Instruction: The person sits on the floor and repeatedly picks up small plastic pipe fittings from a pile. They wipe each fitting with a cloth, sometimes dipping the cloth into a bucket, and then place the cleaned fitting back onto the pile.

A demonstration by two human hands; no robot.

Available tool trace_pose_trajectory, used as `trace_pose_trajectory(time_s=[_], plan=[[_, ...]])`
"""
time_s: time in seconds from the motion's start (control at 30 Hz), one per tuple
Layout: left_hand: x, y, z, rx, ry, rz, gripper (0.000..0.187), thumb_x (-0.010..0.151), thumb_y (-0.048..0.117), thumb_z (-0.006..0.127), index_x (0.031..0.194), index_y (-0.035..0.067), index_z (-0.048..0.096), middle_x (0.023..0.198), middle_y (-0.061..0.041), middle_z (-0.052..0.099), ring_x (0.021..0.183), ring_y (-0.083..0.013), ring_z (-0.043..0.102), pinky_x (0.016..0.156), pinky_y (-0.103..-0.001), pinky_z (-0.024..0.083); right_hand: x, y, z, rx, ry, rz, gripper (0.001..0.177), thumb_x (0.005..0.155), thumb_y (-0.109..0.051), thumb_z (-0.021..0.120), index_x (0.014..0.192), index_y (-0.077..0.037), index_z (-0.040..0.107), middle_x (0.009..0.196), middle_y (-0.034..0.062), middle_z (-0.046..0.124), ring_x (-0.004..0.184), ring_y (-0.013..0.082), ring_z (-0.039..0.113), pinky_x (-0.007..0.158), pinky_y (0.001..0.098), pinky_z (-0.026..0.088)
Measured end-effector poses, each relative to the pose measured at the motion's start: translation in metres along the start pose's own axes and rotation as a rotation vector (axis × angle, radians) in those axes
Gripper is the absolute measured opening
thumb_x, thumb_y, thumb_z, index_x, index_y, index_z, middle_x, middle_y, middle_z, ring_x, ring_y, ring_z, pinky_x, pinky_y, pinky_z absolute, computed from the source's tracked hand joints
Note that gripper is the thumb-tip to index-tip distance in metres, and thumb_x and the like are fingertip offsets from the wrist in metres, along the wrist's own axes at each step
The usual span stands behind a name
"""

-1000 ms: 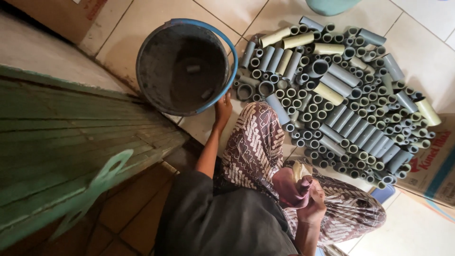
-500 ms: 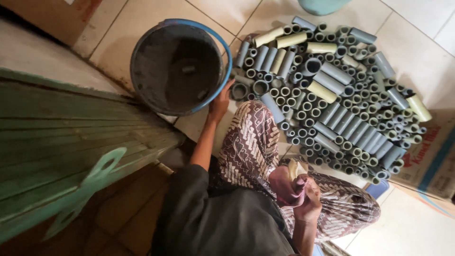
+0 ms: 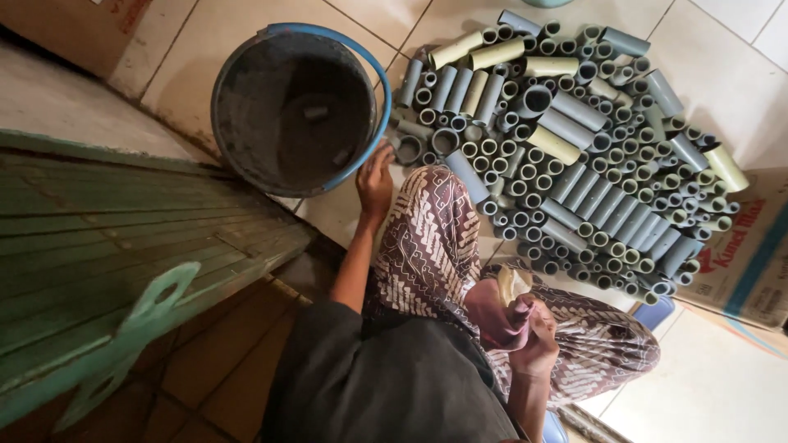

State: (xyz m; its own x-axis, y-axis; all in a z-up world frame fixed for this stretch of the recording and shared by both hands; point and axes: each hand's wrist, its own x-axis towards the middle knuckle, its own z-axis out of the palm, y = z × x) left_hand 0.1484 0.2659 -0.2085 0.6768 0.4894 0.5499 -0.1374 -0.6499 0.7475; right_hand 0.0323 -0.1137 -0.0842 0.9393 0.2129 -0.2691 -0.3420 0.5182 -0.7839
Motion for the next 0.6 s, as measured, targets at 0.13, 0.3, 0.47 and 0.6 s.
trace_pose_trajectory(time_s=[0.13, 0.3, 0.47, 0.6], plan=[[0.007, 0.017, 0.000, 0.015, -0.034, 0.067, 0.032, 0.092, -0.018, 0.066, 0.119, -0.002, 0.069, 0.122, -0.017, 0.066, 0.105, -0.0267, 0.070, 0.089, -0.030, 0.067, 0.000, -0.002, 0.011, 0.056, -0.039, -0.002, 0.022, 0.096, -0.019, 0.062, 0.103, 0.000, 0.071, 0.084, 0.0051, 0.066, 0.069, 0.0153, 0.057, 0.068, 0.0273, 0.042], [0.024, 0.015, 0.007, 0.024, -0.243, 0.046, 0.035, 0.091, -0.020, 0.051, 0.116, -0.005, 0.070, 0.113, -0.018, 0.066, 0.100, -0.0308, 0.065, 0.082, -0.035, 0.067, -0.003, 0.001, 0.007, 0.045, -0.026, -0.020, 0.020, 0.096, -0.017, 0.060, 0.100, -0.001, 0.072, 0.089, 0.0062, 0.068, 0.076, 0.0187, 0.062, 0.074, 0.0288, 0.046], [0.031, 0.000, 0.016, 0.156, -0.282, 0.038, 0.036, 0.083, -0.011, 0.062, 0.116, 0.002, 0.072, 0.103, -0.019, 0.074, 0.095, -0.0342, 0.069, 0.080, -0.045, 0.057, -0.005, -0.002, 0.001, 0.066, -0.008, 0.007, 0.019, 0.092, -0.018, 0.064, 0.100, -0.004, 0.074, 0.088, 0.0026, 0.069, 0.073, 0.0151, 0.058, 0.070, 0.0269, 0.042], [0.031, -0.029, 0.028, 0.235, -0.370, -0.118, 0.029, 0.078, 0.006, 0.068, 0.105, 0.009, 0.075, 0.098, -0.013, 0.076, 0.092, -0.0343, 0.069, 0.088, -0.046, 0.050, -0.004, -0.002, -0.001, 0.081, -0.024, 0.001, 0.021, 0.092, -0.020, 0.066, 0.104, -0.004, 0.074, 0.085, 0.0013, 0.068, 0.069, 0.0138, 0.057, 0.070, 0.0264, 0.041]])
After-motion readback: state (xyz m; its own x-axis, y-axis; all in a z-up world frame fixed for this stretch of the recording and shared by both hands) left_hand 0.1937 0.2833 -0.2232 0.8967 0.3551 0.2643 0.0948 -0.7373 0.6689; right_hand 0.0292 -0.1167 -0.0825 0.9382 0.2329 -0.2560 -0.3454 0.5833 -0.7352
